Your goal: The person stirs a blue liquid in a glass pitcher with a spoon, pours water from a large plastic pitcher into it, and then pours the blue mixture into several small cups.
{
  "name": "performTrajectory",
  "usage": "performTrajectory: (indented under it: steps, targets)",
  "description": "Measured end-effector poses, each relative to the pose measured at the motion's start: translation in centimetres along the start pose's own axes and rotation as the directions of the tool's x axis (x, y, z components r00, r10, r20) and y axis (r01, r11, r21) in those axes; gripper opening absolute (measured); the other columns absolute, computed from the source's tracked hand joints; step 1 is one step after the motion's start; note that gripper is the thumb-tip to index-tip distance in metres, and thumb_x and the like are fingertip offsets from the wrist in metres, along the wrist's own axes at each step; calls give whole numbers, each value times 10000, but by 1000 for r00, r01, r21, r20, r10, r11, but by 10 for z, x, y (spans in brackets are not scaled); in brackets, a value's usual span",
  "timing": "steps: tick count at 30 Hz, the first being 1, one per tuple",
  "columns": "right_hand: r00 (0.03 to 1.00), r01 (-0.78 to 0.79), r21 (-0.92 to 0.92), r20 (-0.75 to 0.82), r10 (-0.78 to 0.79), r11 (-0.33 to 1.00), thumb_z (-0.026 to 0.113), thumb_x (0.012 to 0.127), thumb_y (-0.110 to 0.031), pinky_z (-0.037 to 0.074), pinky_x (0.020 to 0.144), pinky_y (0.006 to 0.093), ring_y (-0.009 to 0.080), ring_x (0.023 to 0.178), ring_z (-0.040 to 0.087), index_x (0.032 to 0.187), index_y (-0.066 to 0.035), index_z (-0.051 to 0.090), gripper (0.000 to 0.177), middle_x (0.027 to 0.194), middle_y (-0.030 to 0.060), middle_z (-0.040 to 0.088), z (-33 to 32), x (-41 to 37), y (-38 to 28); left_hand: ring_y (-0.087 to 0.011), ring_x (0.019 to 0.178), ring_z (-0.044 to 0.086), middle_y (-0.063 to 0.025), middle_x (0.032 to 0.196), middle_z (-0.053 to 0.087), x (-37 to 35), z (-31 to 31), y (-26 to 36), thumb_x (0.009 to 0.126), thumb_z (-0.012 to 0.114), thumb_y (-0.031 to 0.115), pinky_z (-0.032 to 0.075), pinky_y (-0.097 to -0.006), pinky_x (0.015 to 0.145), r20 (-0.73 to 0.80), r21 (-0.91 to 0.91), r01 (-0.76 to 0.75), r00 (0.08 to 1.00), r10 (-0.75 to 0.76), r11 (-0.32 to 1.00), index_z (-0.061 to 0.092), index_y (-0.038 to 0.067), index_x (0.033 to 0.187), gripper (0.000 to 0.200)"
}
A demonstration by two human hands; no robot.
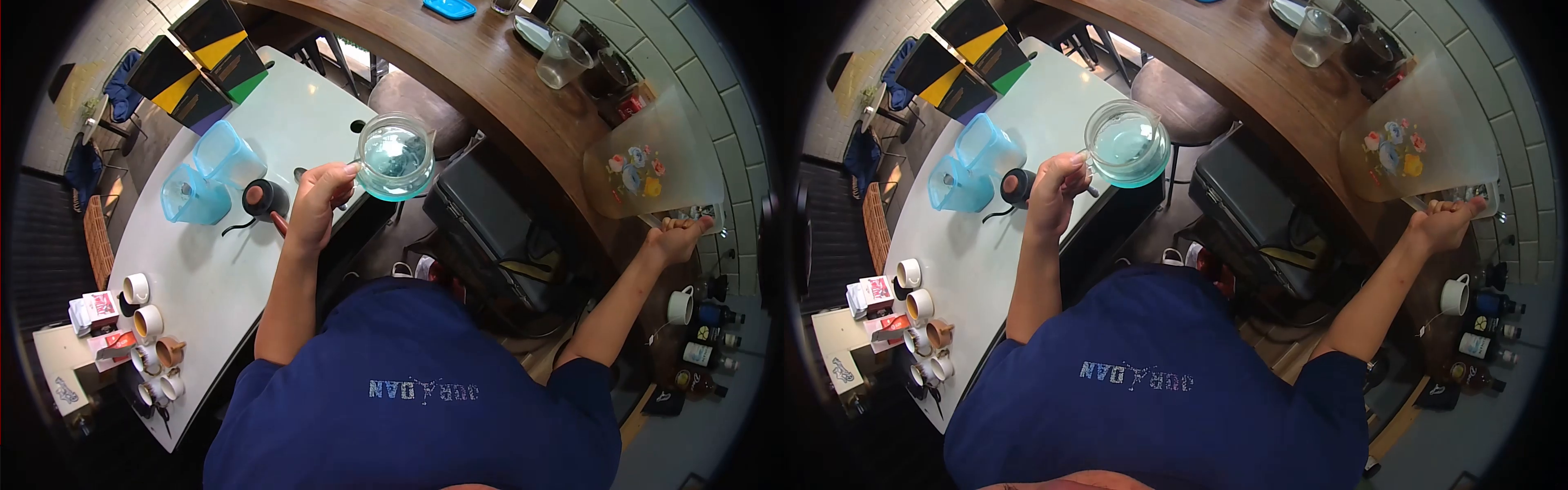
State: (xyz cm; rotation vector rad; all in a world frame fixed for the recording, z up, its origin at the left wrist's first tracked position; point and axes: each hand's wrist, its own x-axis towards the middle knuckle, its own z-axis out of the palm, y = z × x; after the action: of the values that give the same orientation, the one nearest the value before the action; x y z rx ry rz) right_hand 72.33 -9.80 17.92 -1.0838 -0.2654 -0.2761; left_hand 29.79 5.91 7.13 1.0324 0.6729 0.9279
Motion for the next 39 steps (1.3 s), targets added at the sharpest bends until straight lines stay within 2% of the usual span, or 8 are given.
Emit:
performTrajectory:
  steps: [15,17,20,22,24,26,30,39]
  targets:
    - [986,149,-20,80,-147,989,532,892,-446,383,530,282,164,572,428,757,-17,454,456,684,33,406,-13,9,27,-66,558,303,39,571,360,-48,2,-9,819,567,211,249,-239,546,-138,-30,28,990,-32,999,466,55,572,309]
    - [686,657,-269,-174,-707,704,611,799,-270,397,767,355,194,873,421,1005,-12,375,405,917,92,399,-19,3,40,-68,562,308,36,572,367,-63,-5,-4,817,564,209,254,-241,551,-201,-25,12,980,-17,1000,472,47,575,305]
    - [400,840,-383,-43,-916,384,575,825,-198,418,701,325,175,784,429,968,1,392,306,860,99,436,-18,-36,49,-72,573,315,30,577,377,-89,-21,4,817,557,205,262,-242,561,-259,-11,-13,966,9,1000,477,37,583,298]
    - [571,806,77,164,-804,587,529,849,-140,419,599,298,167,675,464,938,-9,417,194,765,84,480,0,-84,62,-75,574,309,26,572,370,-106,-32,8,815,549,198,258,-247,561,-324,9,-55,945,55,998,449,44,571,305]
    - [832,246,350,403,-382,904,507,849,-38,426,552,274,167,606,490,916,-3,440,100,704,86,512,34,-168,56,-96,572,284,23,561,328,-122,-45,12,804,535,213,265,-267,577,-364,52,-57,929,71,997,388,70,561,319]
    - [715,215,-158,698,-45,964,609,830,-22,457,635,254,130,700,542,895,-9,600,67,818,68,584,56,-238,58,-118,570,260,19,551,285,-140,-59,15,794,522,228,273,-286,594,-395,87,-52,915,83,995,327,96,551,339]
    - [159,271,-480,877,453,835,718,758,-233,459,635,245,120,675,580,914,-16,662,273,765,55,632,74,-343,110,-113,565,249,23,548,274,-179,-95,21,790,520,217,265,-284,590,-462,65,-89,880,109,994,327,94,541,338]
    - [67,616,-397,887,457,681,727,744,-297,457,594,299,156,620,568,830,28,638,348,683,94,614,63,-432,169,-85,575,262,36,550,294,-284,-188,32,804,518,179,233,-262,564,-593,61,-66,800,89,996,354,77,538,329]
